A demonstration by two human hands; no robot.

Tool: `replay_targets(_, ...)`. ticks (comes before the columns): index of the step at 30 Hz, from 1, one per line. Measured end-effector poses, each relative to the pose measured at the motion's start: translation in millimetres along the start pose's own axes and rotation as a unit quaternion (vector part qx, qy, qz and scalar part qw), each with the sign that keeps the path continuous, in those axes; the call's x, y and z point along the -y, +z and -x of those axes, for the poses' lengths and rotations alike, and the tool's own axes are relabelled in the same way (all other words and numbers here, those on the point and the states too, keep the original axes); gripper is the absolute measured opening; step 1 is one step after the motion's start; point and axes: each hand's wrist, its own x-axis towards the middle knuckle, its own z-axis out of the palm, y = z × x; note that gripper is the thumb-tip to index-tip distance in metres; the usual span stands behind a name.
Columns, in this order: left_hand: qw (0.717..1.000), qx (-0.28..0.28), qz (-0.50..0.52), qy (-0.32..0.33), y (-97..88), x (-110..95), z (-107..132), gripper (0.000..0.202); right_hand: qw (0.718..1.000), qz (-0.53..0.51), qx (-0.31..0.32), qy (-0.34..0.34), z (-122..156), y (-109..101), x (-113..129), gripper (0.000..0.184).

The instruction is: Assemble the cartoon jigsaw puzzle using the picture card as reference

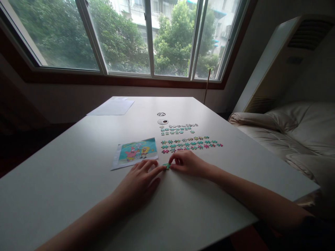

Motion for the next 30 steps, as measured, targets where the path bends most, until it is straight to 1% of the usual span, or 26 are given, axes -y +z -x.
replay_targets(12,1.0,-0.004,0.001,0.004,-0.1,0.2,0.0,0.033,1.0,0.014,0.006,-0.014,-0.4,0.6,1.9,0.012)
replay_targets(18,1.0,0.013,0.012,-0.006,-2.9,-1.5,-0.9,0.028,1.0,0.02,0.005,-0.013,-0.8,2.0,0.8,0.013)
replay_targets(24,1.0,0.019,0.014,-0.006,-1.2,-0.8,-0.2,0.027,1.0,0.021,0.007,-0.016,-0.4,0.6,2.0,0.01)
replay_targets(30,1.0,0.009,0.016,-0.001,-0.6,-0.7,-1.3,0.027,1.0,0.021,0.009,-0.01,0.1,0.6,2.8,0.01)
